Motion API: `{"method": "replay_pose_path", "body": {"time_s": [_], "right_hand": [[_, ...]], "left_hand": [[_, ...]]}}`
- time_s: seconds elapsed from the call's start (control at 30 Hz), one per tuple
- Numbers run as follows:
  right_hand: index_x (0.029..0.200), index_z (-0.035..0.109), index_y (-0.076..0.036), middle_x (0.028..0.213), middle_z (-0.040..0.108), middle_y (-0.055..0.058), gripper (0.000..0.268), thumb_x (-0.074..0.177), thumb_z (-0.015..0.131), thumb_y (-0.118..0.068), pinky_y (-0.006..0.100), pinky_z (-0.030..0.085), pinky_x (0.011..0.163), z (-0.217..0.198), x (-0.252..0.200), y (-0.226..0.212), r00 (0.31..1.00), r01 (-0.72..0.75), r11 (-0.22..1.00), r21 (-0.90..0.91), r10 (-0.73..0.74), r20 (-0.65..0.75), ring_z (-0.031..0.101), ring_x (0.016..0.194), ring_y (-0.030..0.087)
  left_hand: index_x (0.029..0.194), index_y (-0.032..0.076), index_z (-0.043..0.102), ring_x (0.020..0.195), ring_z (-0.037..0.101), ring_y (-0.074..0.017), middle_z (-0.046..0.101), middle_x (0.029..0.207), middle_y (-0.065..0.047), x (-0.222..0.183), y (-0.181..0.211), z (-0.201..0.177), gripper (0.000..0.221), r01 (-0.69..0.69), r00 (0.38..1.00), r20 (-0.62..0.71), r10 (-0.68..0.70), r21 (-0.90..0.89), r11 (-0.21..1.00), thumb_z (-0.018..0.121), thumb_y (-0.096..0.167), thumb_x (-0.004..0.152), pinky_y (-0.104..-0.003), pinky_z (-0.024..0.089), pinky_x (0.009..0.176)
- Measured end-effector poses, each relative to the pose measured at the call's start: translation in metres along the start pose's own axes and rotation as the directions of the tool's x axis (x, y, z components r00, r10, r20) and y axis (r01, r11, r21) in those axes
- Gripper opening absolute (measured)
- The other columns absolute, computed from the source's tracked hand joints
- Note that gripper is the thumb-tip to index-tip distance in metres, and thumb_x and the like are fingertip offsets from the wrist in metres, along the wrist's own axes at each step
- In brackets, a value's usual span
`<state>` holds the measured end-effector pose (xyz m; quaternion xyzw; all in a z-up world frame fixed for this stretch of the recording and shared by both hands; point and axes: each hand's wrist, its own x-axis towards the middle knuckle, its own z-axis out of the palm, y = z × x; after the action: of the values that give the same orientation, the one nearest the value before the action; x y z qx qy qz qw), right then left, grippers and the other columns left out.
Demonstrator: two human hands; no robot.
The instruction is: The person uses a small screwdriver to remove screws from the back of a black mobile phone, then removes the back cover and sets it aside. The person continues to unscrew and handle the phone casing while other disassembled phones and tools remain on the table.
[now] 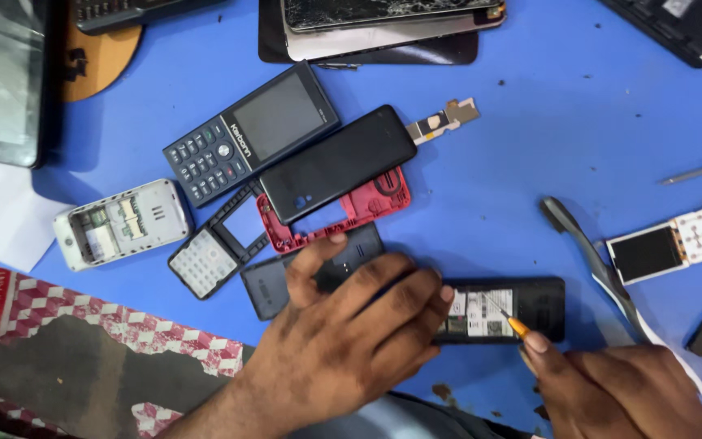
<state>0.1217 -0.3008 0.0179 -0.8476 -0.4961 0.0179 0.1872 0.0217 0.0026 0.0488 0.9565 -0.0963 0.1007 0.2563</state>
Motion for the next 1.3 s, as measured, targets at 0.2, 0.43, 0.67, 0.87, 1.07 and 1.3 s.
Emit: {"method": "replay_pose_path", "body": {"time_s": [0.2, 0.43, 0.67, 0.87, 1.07, 1.3], "right_hand": [[0.108, 0.077, -0.021, 0.062, 0.053, -0.007, 0.037, 0.074, 0.081, -0.010, 0.037, 0.045, 0.063, 0.010, -0.017, 0.009, 1.000, 0.027, 0.996, -0.082, -0.027, -0.009, 0.052, 0.060, 0.017], [0.113, 0.076, -0.021, 0.058, 0.048, -0.012, 0.036, 0.079, 0.085, -0.022, 0.035, 0.037, 0.058, 0.015, -0.046, 0.036, 0.979, 0.192, 0.981, -0.027, -0.190, 0.070, 0.042, 0.055, 0.013], [0.112, 0.076, -0.021, 0.056, 0.047, -0.011, 0.035, 0.078, 0.085, -0.022, 0.036, 0.037, 0.058, 0.016, -0.051, 0.031, 0.988, 0.132, 0.989, -0.060, -0.126, 0.088, 0.042, 0.054, 0.014], [0.110, 0.076, -0.022, 0.055, 0.047, -0.011, 0.035, 0.077, 0.085, -0.022, 0.036, 0.037, 0.059, 0.011, -0.040, 0.022, 0.990, 0.101, 0.993, -0.069, -0.093, 0.107, 0.043, 0.054, 0.014], [0.109, 0.077, -0.022, 0.054, 0.047, -0.010, 0.034, 0.076, 0.085, -0.022, 0.037, 0.038, 0.059, 0.007, -0.034, 0.019, 0.990, 0.079, 0.994, -0.078, -0.070, 0.122, 0.043, 0.053, 0.014], [0.108, 0.077, -0.023, 0.052, 0.046, -0.009, 0.034, 0.075, 0.085, -0.022, 0.037, 0.038, 0.059, 0.004, -0.033, 0.018, 0.989, 0.047, 0.996, -0.070, -0.037, 0.140, 0.043, 0.053, 0.014]], "left_hand": [[0.111, 0.023, 0.070, 0.129, 0.061, -0.0157, 0.065, 0.130, 0.005, -0.004, -0.005, 0.001, 0.008, -0.008, 0.996, 0.085, 0.010, -0.025, 1.000, 0.071, 0.024, 0.102, -0.058, 0.021, 0.119], [0.105, 0.029, 0.070, 0.121, 0.063, -0.0096, 0.066, 0.120, 0.014, 0.004, -0.009, 0.007, 0.003, -0.015, 0.999, 0.045, 0.011, 0.087, 0.996, 0.071, 0.026, 0.104, -0.052, 0.020, 0.121], [0.124, 0.026, 0.072, 0.119, 0.062, -0.0067, 0.065, 0.116, 0.015, 0.009, -0.006, 0.002, 0.022, 0.031, 0.997, 0.060, -0.039, 0.133, 0.991, 0.070, 0.030, 0.103, -0.046, 0.018, 0.122], [0.127, 0.024, 0.072, 0.122, 0.061, -0.0061, 0.064, 0.118, 0.016, 0.011, -0.001, -0.001, 0.026, 0.065, 0.990, 0.116, -0.080, 0.126, 0.990, 0.067, 0.034, 0.104, -0.046, 0.017, 0.122], [0.120, 0.026, 0.073, 0.118, 0.064, -0.0031, 0.066, 0.117, 0.018, 0.011, -0.005, 0.002, 0.015, -0.011, 0.997, 0.081, -0.010, 0.253, 0.967, 0.068, 0.032, 0.107, -0.047, 0.015, 0.124], [0.117, 0.026, 0.073, 0.121, 0.065, -0.0043, 0.065, 0.114, 0.017, 0.014, -0.010, 0.009, 0.006, -0.053, 0.999, 0.014, 0.051, 0.289, 0.956, 0.068, 0.026, 0.114, -0.047, 0.014, 0.124]]}}
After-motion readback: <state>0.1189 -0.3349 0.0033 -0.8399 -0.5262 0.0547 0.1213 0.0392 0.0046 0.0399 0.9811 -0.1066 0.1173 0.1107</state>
